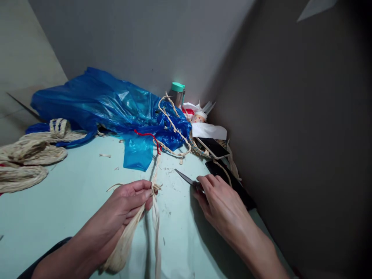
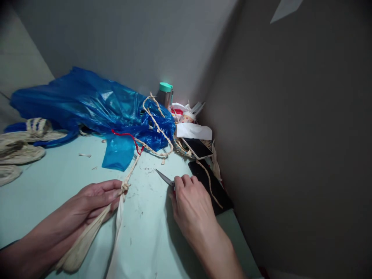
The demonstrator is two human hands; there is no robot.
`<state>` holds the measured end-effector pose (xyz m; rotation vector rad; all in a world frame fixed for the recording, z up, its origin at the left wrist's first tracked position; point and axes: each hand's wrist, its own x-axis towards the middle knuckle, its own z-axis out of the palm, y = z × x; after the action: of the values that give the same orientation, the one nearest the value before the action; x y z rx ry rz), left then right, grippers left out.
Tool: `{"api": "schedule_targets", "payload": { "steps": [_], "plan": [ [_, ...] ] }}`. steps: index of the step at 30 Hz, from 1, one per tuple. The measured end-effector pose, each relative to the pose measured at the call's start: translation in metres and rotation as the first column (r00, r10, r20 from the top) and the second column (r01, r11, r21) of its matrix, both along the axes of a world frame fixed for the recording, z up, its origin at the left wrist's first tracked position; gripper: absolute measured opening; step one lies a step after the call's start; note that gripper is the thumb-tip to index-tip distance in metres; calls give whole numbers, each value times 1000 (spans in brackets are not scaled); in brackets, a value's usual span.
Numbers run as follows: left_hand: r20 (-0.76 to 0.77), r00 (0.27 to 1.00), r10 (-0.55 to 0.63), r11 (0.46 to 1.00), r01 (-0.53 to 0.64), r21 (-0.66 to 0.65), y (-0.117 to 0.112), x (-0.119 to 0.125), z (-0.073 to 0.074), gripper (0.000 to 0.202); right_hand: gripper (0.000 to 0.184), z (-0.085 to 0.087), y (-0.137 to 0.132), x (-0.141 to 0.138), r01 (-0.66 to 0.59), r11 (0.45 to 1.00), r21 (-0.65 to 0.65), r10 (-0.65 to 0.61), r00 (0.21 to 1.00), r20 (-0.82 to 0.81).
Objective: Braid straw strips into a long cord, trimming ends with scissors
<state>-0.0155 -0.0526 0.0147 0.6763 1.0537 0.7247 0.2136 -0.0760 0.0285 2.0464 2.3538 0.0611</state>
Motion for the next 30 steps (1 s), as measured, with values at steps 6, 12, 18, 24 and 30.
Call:
{"api": "schedule_targets", "payload": {
  "steps": [6, 12, 18, 24, 30],
  "plan": [
    [-3, 999, 52, 998, -52, -48, 3, -2, -7, 31, 27, -15, -10, 8, 21, 997, 76, -22, 1000, 13],
    [13, 999, 49, 997, -48, -55, 2, -2, -6, 28, 16, -20, -8, 15, 47, 990, 132, -25, 985, -169],
    [64, 993, 102, 990, -95, -100, 1, -1, -4, 30, 42, -5, -19, 11, 38, 990, 137, 66, 727, -683],
    [93, 974, 209, 961, -187, -204, 2, 0, 0, 37, 57, 5, -31, -2, -151, 977, 149, 211, 739, -640],
    [166, 959, 229, 955, -188, -230, 3, 4, 7, 36, 65, 8, -39, -9, -232, 967, 105, 246, 749, -616]
  ]
}}
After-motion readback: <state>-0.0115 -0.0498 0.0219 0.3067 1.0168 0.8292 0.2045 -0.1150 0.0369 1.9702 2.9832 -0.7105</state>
